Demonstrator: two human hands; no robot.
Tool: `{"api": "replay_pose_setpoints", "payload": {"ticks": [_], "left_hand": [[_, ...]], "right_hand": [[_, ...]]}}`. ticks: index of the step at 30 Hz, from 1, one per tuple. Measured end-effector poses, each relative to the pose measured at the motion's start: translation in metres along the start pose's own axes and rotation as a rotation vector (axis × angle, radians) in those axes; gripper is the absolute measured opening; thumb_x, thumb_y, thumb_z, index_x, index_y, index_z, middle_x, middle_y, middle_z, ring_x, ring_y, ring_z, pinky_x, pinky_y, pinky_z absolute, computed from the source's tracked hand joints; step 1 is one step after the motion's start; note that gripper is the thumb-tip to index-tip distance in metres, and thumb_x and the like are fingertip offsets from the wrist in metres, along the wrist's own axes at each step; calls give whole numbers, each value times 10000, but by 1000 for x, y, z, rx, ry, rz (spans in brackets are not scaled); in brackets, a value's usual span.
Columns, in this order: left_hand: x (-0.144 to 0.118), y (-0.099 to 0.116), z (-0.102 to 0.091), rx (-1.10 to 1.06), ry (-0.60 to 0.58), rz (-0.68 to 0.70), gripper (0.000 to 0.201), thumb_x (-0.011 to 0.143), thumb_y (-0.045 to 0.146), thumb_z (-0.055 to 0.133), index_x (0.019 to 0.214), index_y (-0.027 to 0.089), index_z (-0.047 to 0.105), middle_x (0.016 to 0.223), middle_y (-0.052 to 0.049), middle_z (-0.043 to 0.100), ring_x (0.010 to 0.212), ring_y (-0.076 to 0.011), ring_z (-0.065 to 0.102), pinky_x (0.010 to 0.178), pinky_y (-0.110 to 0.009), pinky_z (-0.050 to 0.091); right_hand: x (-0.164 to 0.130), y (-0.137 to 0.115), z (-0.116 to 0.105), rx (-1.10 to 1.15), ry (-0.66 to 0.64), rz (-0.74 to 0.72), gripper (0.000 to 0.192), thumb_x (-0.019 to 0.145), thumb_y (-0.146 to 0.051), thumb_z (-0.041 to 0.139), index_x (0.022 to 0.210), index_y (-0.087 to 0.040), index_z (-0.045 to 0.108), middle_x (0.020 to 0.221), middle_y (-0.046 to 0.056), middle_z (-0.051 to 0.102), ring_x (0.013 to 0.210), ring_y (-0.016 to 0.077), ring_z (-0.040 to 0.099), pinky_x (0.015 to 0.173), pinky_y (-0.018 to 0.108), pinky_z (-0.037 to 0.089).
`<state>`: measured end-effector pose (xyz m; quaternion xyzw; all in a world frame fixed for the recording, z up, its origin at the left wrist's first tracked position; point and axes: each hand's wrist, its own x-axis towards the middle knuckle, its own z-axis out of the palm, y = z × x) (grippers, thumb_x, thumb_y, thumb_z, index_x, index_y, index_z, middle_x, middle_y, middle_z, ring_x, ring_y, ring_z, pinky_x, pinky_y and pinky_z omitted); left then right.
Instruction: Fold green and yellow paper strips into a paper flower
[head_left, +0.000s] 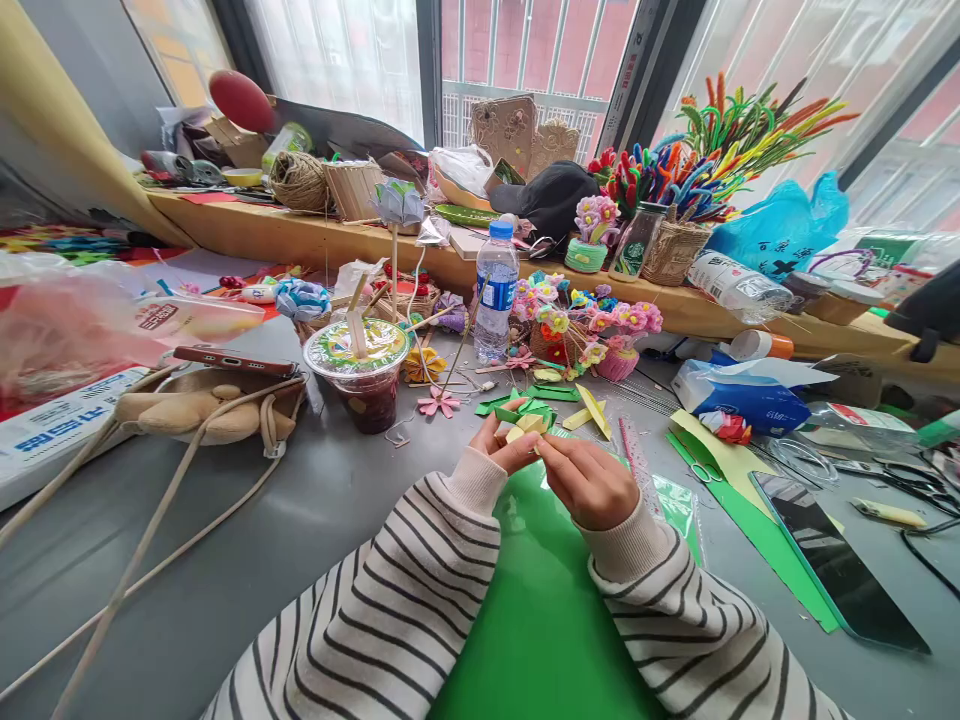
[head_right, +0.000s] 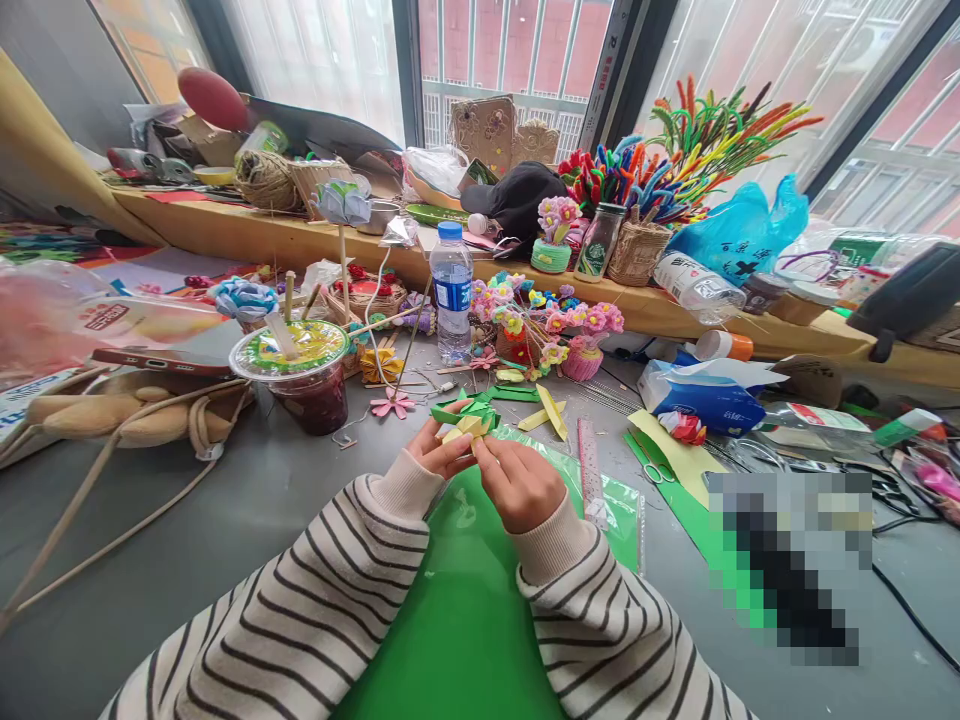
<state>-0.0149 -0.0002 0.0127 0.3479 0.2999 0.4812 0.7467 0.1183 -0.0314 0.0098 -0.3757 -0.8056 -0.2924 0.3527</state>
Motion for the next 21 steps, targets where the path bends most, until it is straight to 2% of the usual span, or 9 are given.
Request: {"api": "replay_pose_setpoints", "payload": {"ticks": [3,6,9,12,16,19,21], "left_hand": [[2,0,-2,-9,-21,-33,582,514,237,674,1052,225,454,781,-20,606,712,-138,577,682,-284,456],[4,-2,-4,42,-1,-48,532,496,231,683,992,200,491,716,-14,605,672,-133,575,667,-280,457],[5,-4,-5,91,25,-36,507,499,262,683,967,182,504,677,-8,597,639,-125,570,653,-275,457],[4,-5,-5,145,-2,-7,541,519,279,676,1016,187,483,732,-20,601,668,-132,570,664,-280,450],[3,-8,-7,175,-96,24,670,466,197,714,1071,191,425,874,-49,591,757,-155,570,701,-288,438],[6,-12,-12,160,-75,25,729,439,166,725,1085,186,389,865,-56,590,739,-154,580,695,-290,442],[8,-15,-14,129,-56,32,738,435,167,727,1084,190,379,838,-50,591,721,-153,586,680,-291,447]], "right_hand": [[-3,6,-2,147,-51,50,190,749,-135,464,892,-157,587,829,52,654,759,111,598,662,207,501],[-5,12,-3,261,-147,30,181,747,-156,485,897,-144,584,809,47,655,743,101,601,646,188,505],[-4,13,-5,317,-185,22,168,744,-159,493,876,-129,592,767,45,658,696,98,605,613,181,507],[-1,12,-7,315,-160,50,155,754,-157,473,843,-128,596,741,48,658,676,99,604,600,188,505],[-3,14,-6,308,-135,106,174,759,-136,455,882,-121,577,797,67,650,740,102,595,647,195,496],[-7,16,-3,312,-126,140,211,738,-113,477,932,-130,558,827,61,643,765,97,587,682,195,487],[-9,16,-1,312,-76,208,210,727,-100,481,915,-147,562,807,47,644,733,94,588,673,200,487]]}}
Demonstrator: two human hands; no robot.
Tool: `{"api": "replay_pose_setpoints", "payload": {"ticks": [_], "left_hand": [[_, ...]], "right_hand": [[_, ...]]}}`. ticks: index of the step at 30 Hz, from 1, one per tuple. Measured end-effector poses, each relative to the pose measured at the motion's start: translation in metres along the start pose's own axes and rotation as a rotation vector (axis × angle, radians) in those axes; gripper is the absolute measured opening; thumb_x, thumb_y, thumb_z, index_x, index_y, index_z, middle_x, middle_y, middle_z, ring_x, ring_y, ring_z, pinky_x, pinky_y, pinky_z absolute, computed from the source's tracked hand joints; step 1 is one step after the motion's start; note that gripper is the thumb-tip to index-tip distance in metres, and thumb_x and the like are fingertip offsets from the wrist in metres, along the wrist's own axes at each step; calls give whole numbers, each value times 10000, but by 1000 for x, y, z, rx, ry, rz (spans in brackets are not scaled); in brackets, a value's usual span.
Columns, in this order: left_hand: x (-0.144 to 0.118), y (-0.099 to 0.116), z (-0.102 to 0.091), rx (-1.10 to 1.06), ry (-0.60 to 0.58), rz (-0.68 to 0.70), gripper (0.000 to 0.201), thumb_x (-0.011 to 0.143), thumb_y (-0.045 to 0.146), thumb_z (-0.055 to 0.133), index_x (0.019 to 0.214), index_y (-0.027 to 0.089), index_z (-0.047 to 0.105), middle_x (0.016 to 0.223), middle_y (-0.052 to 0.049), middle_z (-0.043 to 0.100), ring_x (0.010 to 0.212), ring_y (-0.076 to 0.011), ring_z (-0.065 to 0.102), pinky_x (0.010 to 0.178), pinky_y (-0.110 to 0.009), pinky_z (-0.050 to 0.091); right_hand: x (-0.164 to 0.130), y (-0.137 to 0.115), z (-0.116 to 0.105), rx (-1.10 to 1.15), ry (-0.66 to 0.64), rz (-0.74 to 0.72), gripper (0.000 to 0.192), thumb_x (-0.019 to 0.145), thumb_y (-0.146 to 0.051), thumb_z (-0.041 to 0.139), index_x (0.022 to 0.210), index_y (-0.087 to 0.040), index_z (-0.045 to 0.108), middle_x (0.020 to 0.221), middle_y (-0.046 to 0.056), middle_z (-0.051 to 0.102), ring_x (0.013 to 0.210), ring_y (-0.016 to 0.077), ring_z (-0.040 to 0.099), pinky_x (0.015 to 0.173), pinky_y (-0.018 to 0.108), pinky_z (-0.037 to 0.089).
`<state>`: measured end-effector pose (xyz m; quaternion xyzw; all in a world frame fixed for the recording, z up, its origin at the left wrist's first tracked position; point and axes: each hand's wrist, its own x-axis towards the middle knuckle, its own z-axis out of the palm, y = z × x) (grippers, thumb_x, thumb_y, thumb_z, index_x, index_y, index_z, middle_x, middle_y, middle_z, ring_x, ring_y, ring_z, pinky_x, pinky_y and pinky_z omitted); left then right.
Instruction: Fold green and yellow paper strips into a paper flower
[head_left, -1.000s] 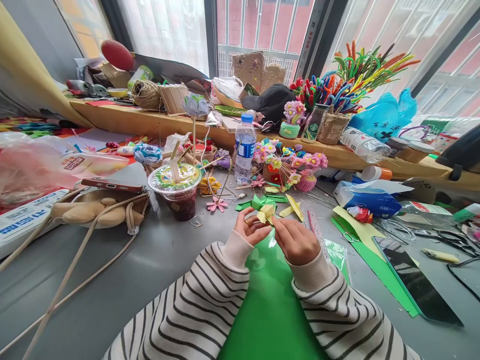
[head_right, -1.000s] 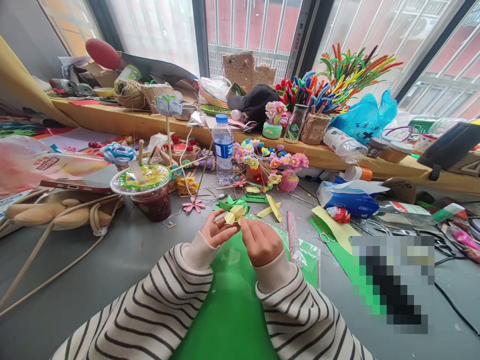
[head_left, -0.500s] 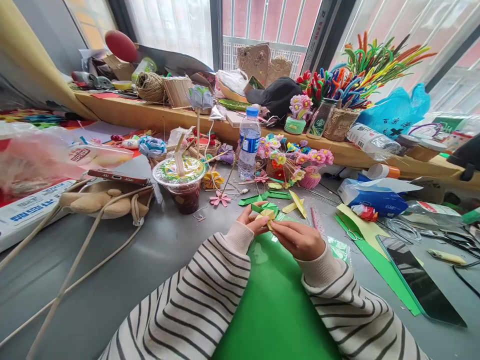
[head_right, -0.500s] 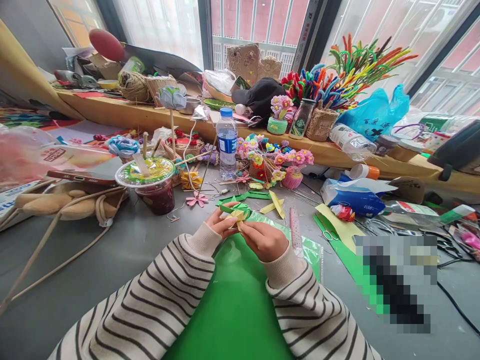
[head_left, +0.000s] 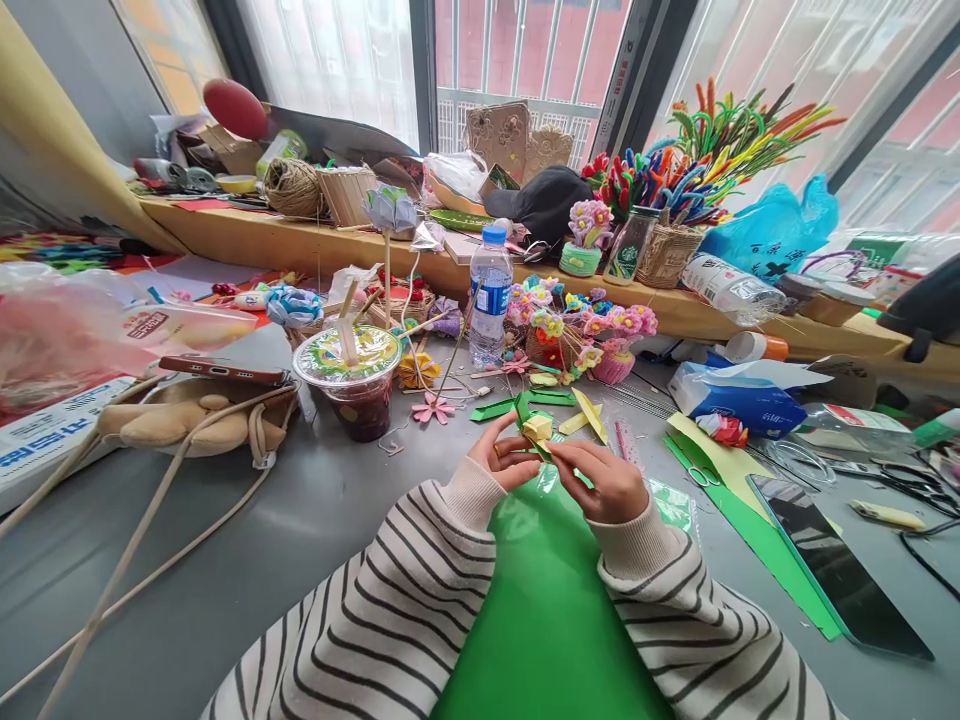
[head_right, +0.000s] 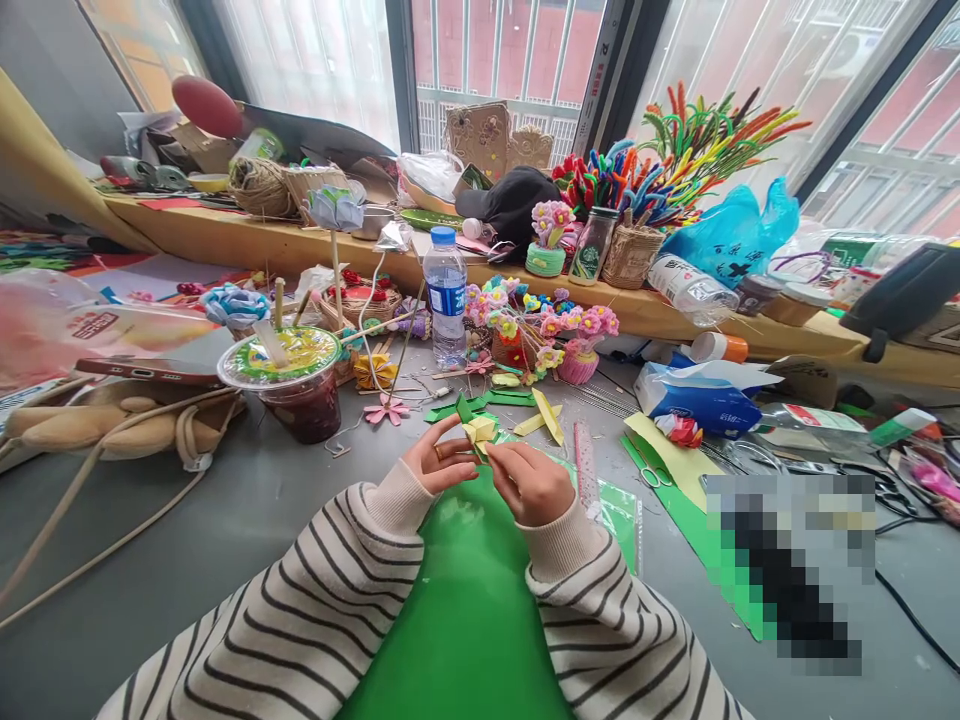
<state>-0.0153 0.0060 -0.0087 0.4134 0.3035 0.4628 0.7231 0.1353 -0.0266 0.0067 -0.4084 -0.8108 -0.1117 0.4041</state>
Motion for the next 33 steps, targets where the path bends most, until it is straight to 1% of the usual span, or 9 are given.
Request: {"api": "replay_pose_setpoints", "payload": {"ticks": [2,6,8,13,16,19,22,28,33], "left_hand": [[1,-2,0,-12,36,13,710,442,173,723,1066,193,386,796,-35,591,691,-145,587,653,-284,453],[2,-4,5,34,117,46,651,453,168,712,1021,191,395,728,-6,588,623,-114,575,569,-234,454],[2,-3,7,67,156,37,646,450,180,710,1010,194,389,720,1,585,590,-112,568,505,-217,449],[1,4,9,136,226,-1,636,433,219,713,977,190,385,701,4,577,545,-114,551,397,-185,412],[1,5,7,110,226,-18,645,404,222,724,954,185,390,695,2,582,541,-109,547,394,-175,401],[3,2,4,19,219,-37,697,351,217,742,948,189,383,692,8,586,546,-117,556,444,-204,433],[6,-2,2,-32,171,-35,717,351,213,745,969,193,382,727,-5,597,562,-120,565,474,-215,441],[8,-7,0,12,128,72,727,395,236,732,1026,194,374,730,-13,590,479,-82,517,391,-172,360],[6,-7,1,27,98,104,695,449,249,714,1046,206,361,776,-21,587,530,-95,529,398,-170,356]], "right_hand": [[-1,0,4,11,49,38,202,714,-90,481,886,-153,567,779,39,643,701,96,587,649,206,490],[-4,-2,11,10,51,78,203,698,-81,475,869,-144,565,756,44,635,675,107,580,613,219,492],[-5,-4,15,7,80,99,184,704,-89,474,851,-144,569,744,46,632,660,108,577,607,224,491],[-4,-8,20,-77,137,12,143,711,-90,489,813,-119,585,718,70,635,676,126,579,624,234,490],[0,-12,17,-191,118,-108,149,702,-77,504,821,-90,593,699,86,641,653,138,585,595,233,494],[4,-17,13,-260,110,-171,151,696,-78,513,819,-82,599,687,84,645,625,143,587,557,237,497],[5,-19,12,-239,103,-169,157,697,-78,514,825,-71,604,694,95,646,634,150,589,552,243,502],[0,-17,11,-128,132,-97,201,681,-78,544,874,-98,598,810,114,642,750,150,591,649,237,510],[2,-20,9,-129,221,-70,220,656,-62,575,871,-106,589,761,92,656,695,131,604,649,220,515]]}}
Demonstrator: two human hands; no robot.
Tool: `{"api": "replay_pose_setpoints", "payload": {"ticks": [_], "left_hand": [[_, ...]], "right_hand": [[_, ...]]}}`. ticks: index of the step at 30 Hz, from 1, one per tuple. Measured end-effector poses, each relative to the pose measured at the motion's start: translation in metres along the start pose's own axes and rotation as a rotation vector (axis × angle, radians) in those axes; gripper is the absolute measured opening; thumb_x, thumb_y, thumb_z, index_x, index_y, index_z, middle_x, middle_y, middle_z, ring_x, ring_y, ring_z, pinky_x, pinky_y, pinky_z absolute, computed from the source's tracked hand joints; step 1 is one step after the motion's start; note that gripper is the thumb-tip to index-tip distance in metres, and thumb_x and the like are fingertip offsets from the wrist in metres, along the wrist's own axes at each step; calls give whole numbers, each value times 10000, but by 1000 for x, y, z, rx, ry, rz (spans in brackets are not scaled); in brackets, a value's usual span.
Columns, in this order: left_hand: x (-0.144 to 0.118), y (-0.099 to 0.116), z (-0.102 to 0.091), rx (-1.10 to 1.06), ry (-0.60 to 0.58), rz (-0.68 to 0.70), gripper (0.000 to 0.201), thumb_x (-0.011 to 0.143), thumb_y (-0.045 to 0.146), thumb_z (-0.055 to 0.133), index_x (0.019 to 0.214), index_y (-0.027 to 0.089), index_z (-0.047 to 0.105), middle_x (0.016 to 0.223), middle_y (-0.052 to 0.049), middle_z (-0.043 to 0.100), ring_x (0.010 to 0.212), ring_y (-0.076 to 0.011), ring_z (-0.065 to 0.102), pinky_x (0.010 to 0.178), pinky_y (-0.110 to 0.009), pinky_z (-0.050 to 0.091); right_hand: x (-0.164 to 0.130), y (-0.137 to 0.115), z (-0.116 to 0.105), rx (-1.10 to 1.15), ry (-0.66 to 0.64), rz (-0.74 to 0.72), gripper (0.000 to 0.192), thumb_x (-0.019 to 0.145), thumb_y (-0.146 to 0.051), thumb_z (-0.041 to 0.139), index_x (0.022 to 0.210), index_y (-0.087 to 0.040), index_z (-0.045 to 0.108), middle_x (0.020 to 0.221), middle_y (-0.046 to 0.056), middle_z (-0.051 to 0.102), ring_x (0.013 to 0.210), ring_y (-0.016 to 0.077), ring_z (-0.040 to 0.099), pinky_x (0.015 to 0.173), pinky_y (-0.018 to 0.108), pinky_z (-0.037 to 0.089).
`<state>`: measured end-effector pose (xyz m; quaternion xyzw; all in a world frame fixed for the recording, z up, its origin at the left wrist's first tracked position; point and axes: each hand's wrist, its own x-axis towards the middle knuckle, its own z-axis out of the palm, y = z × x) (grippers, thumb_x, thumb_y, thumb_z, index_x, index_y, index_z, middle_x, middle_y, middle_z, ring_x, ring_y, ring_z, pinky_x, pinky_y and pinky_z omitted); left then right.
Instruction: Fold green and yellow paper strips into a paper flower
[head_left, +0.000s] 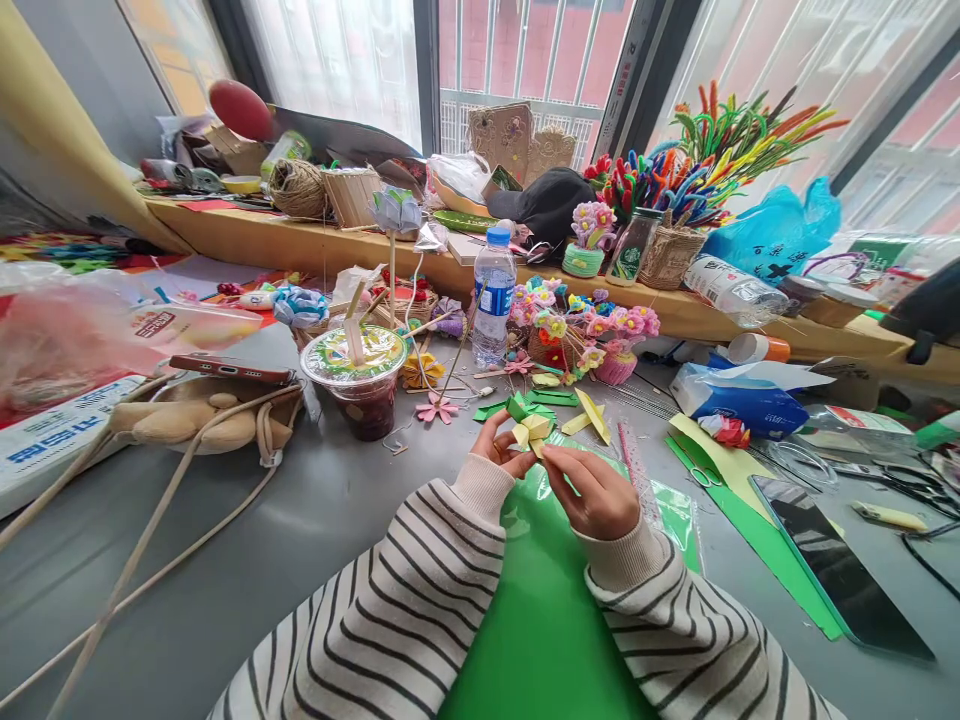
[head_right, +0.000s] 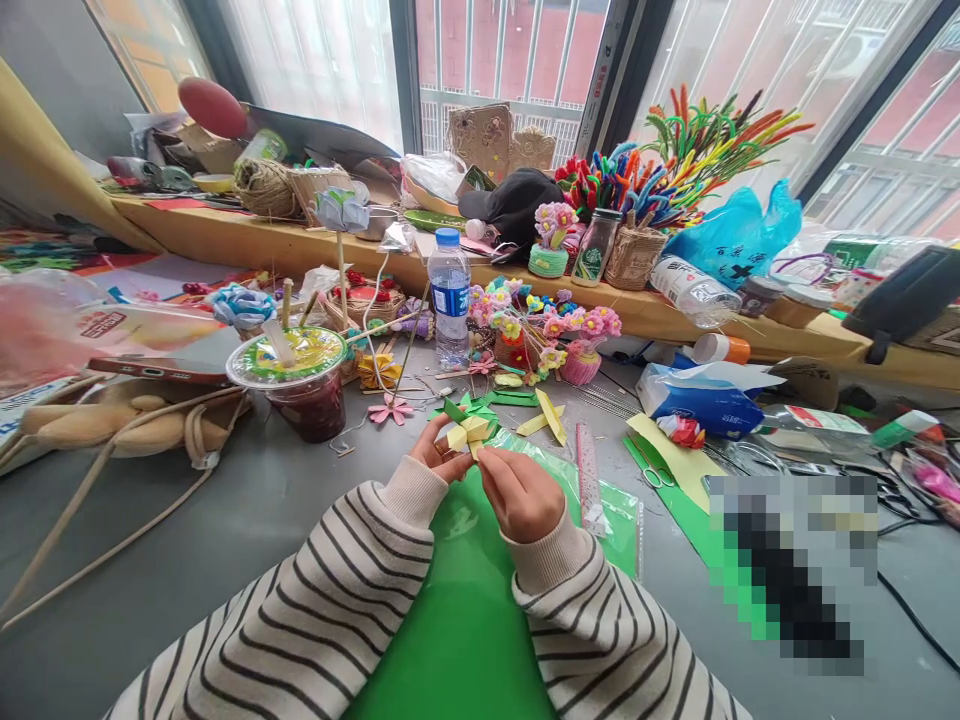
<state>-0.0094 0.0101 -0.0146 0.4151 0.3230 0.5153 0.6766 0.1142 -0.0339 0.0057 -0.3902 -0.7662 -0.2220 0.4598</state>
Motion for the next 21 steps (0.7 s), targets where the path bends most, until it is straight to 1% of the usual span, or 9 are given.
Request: {"api": "replay_pose_setpoints", "payload": {"ticks": [4,8,13,17,21], "left_hand": [[0,0,1,-19,-2,-5,698,442,242,720,1038,207,359,803,-27,588,554,-101,542,413,-170,358],[0,1,4,-29,24,-19,710,419,256,732,1020,200,358,770,-15,582,493,-71,512,405,-165,345],[-2,4,5,-19,40,-43,722,400,268,736,1007,195,354,759,1,561,442,-42,472,392,-162,335],[-2,4,5,-13,33,-47,721,411,263,731,1024,200,355,768,-2,567,454,-44,477,401,-165,338],[-3,7,5,-28,13,-43,727,417,242,728,1043,192,362,748,-4,582,461,-53,478,409,-173,330]], "right_hand": [[1,-2,-1,-4,16,2,238,654,-53,571,885,-110,583,786,99,656,731,134,605,670,222,514],[-1,0,1,2,-2,1,232,677,-58,539,897,-119,580,819,100,651,770,133,601,692,221,508],[-5,2,5,-12,16,23,290,668,-63,548,944,-151,556,818,56,657,752,107,603,695,192,499],[-4,1,4,22,0,54,288,663,-64,553,934,-161,558,816,40,659,731,100,607,682,177,497],[-2,-1,2,21,-16,31,259,677,-71,541,917,-164,565,816,41,660,741,100,607,687,183,498]]}}
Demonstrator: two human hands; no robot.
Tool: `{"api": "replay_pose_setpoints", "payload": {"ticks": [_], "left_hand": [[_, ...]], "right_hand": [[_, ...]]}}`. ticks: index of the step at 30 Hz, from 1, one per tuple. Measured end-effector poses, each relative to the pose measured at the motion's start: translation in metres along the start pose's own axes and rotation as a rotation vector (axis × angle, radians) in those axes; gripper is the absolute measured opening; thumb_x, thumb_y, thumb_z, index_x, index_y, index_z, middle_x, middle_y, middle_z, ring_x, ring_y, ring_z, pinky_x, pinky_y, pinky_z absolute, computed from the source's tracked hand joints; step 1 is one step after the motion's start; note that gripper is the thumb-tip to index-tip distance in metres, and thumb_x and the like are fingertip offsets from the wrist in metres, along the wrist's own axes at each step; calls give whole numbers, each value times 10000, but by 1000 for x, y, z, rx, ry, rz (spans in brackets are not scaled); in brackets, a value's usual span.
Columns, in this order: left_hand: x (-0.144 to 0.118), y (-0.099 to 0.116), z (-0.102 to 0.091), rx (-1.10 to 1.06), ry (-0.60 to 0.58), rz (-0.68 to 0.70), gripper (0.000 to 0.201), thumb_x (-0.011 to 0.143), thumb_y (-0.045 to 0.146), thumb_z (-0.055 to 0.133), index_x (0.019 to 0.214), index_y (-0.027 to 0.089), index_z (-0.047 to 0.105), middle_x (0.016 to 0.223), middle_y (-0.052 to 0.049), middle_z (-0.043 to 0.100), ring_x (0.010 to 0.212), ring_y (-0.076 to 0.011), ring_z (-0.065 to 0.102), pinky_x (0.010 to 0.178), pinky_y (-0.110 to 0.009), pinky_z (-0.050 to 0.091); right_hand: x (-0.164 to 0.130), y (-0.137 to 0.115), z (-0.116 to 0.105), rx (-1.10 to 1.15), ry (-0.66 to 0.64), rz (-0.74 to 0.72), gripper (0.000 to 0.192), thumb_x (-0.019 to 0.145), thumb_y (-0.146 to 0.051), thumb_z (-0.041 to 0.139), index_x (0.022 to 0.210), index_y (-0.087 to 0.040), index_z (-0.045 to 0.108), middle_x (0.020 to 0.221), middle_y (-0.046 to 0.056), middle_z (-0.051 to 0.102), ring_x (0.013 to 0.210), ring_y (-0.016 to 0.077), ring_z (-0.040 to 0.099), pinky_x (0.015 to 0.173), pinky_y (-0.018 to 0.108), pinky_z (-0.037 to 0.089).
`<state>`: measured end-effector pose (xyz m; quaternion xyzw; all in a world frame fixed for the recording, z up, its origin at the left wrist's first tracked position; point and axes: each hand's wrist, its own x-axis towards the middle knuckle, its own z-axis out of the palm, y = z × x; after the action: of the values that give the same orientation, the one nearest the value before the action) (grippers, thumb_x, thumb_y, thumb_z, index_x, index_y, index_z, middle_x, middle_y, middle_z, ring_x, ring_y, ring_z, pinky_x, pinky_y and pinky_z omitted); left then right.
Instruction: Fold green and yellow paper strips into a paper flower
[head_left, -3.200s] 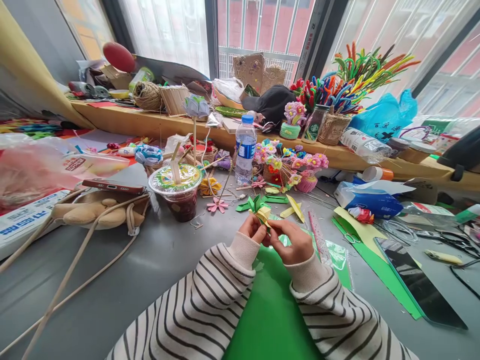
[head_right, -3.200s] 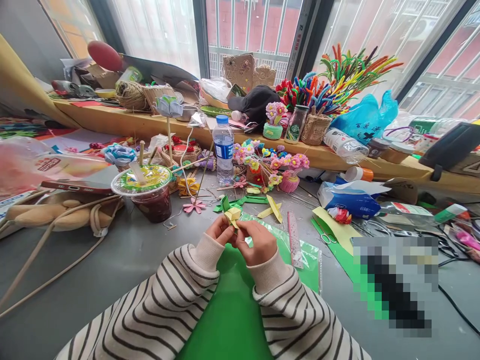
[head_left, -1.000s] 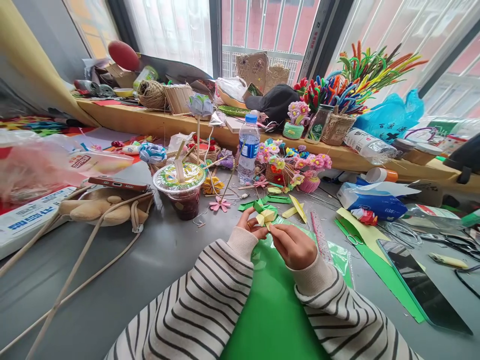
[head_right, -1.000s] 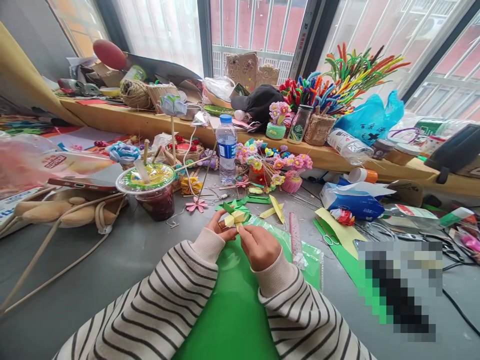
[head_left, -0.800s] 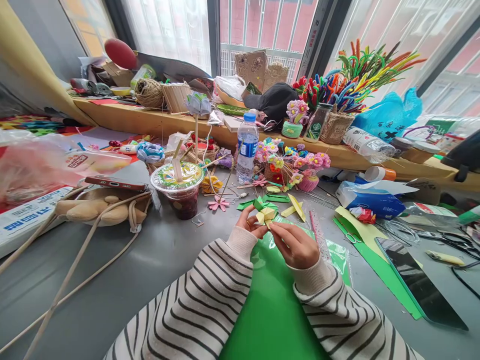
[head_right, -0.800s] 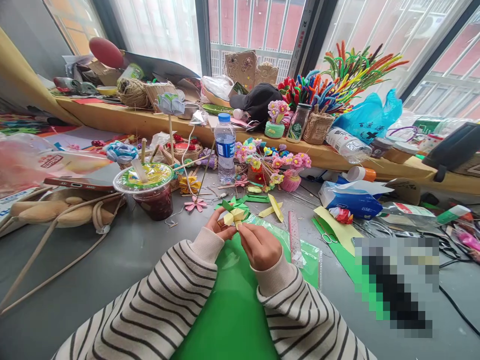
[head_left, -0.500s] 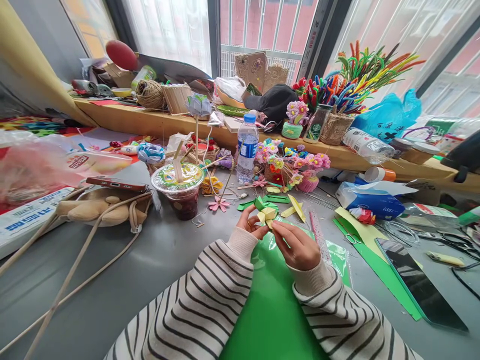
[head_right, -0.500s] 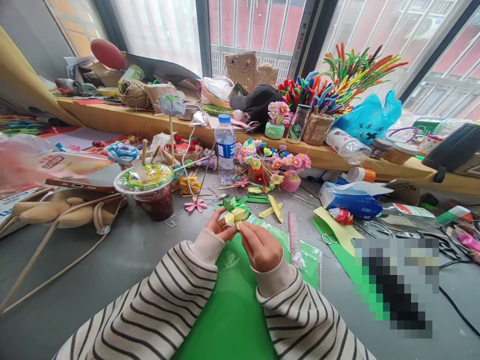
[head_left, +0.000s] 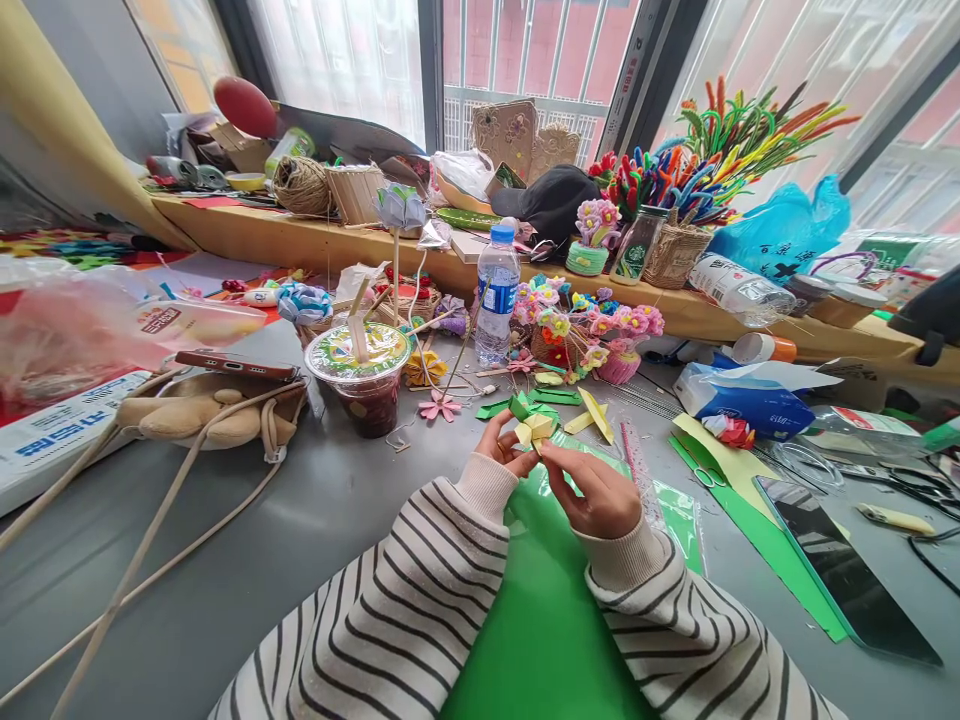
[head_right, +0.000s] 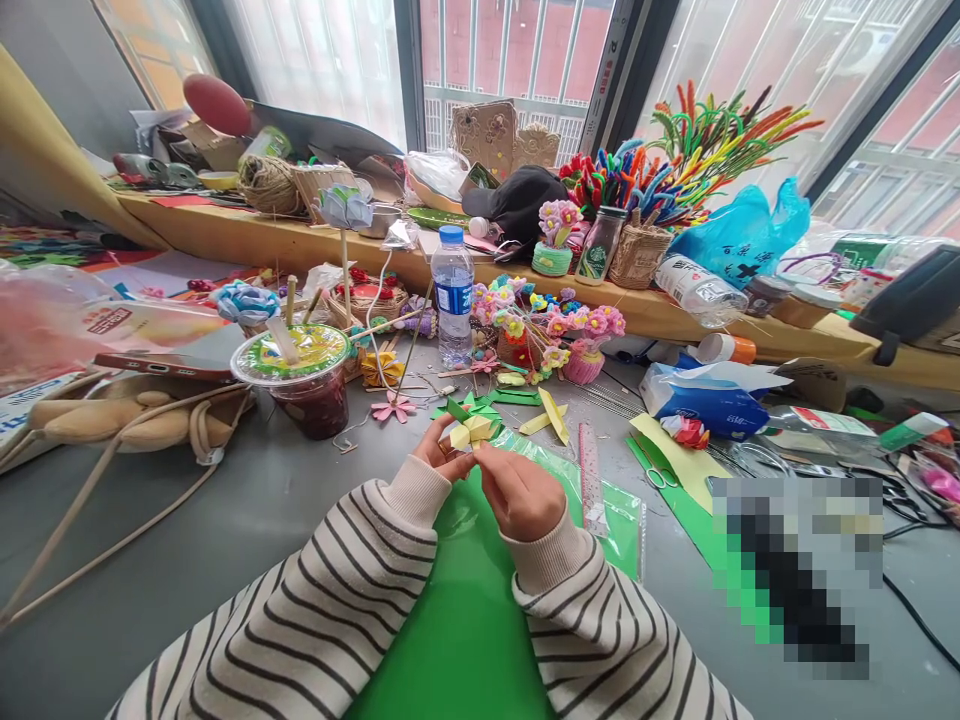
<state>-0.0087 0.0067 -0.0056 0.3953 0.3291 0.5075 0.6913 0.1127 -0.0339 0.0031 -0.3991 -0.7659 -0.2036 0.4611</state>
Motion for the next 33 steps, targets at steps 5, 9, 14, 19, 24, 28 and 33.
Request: {"api": "replay_pose_setpoints", "payload": {"ticks": [5,9,14,19,24,28,33], "left_hand": [[0,-2,-1,-43,-35,40,680,424,233,727,1023,208,406,734,-9,602,519,-75,505,464,-179,349],[1,-5,-2,-32,-40,69,670,465,235,706,1065,211,409,771,-18,607,540,-77,502,459,-172,343],[1,-4,-2,-7,3,44,684,471,223,696,1094,201,414,750,-10,592,563,-85,495,474,-176,356],[3,-5,-2,-54,22,71,668,440,188,703,1060,190,454,744,-8,590,662,-110,528,604,-206,401],[2,-4,-2,-43,-2,65,686,432,229,717,1065,192,453,728,-6,584,622,-104,520,555,-196,389],[1,-3,-2,-13,-48,55,680,461,262,710,1080,212,433,769,-14,598,542,-83,497,459,-177,348],[1,-5,-2,-47,-55,68,655,464,234,714,1057,210,437,826,-36,618,605,-110,543,498,-189,371]], "right_hand": [[4,-1,-1,11,-53,-66,202,677,-61,538,860,-135,584,791,56,664,760,119,609,691,205,510],[6,-2,-1,16,-34,-103,180,676,-46,532,836,-108,589,772,80,664,754,140,611,678,228,522],[5,-3,2,-60,-30,-180,171,686,-64,527,844,-81,591,785,97,661,782,164,606,700,253,519],[3,-6,4,-164,-50,-253,168,705,-84,506,848,-73,594,814,109,655,788,183,605,692,267,517],[5,-6,3,-124,-47,-239,176,702,-83,501,859,-87,581,799,104,658,788,182,602,690,276,513],[4,-2,3,32,-7,-41,257,675,-42,502,909,-139,547,774,63,652,738,129,599,677,234,506],[1,1,1,163,-9,127,280,657,-68,541,922,-158,535,801,52,645,722,115,597,666,215,501]]}}
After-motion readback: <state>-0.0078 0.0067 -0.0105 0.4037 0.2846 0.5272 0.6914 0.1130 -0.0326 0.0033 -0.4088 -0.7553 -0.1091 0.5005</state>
